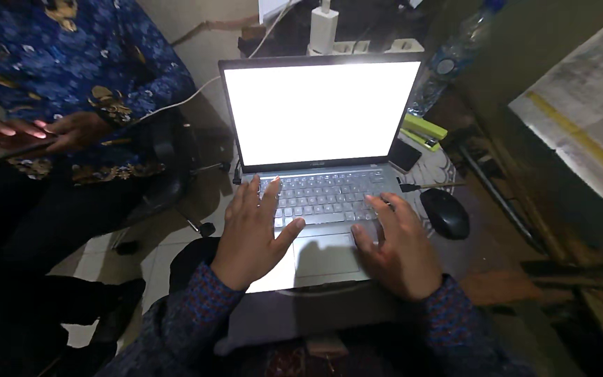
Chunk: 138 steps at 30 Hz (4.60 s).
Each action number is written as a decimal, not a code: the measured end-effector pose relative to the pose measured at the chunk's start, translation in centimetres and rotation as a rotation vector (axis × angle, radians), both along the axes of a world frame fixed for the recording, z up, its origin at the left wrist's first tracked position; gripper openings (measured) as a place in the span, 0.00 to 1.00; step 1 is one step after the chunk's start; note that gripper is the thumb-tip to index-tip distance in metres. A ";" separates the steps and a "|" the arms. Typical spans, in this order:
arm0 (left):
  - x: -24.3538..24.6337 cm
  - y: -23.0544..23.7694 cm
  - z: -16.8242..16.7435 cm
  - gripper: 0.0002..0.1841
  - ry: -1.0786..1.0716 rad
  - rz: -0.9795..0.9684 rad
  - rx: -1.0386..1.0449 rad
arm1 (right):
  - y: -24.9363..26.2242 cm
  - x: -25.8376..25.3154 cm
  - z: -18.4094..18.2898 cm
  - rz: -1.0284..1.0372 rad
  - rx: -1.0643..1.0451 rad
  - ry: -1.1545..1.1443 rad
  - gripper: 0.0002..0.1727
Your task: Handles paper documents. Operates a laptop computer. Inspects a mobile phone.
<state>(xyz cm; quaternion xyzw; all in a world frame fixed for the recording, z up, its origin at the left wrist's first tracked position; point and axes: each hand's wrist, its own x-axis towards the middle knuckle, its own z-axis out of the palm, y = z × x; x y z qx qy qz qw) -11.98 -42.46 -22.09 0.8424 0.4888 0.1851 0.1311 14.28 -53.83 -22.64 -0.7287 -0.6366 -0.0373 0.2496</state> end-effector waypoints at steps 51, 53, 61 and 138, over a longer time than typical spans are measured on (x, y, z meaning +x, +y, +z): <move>-0.3 0.0 -0.2 0.45 -0.087 0.012 0.018 | -3.4 10.1 -0.4 -0.237 0.070 -0.060 0.34; -0.3 -0.1 -0.2 0.44 -0.082 0.015 0.019 | -3.4 10.1 -0.3 -0.231 0.054 -0.054 0.35; -0.1 0.0 -0.3 0.44 -0.066 0.024 0.029 | -3.6 10.6 -0.8 -0.250 0.070 -0.062 0.30; -0.1 0.0 -0.5 0.43 -0.061 0.027 0.042 | -3.6 10.3 -0.7 -0.268 0.098 -0.033 0.29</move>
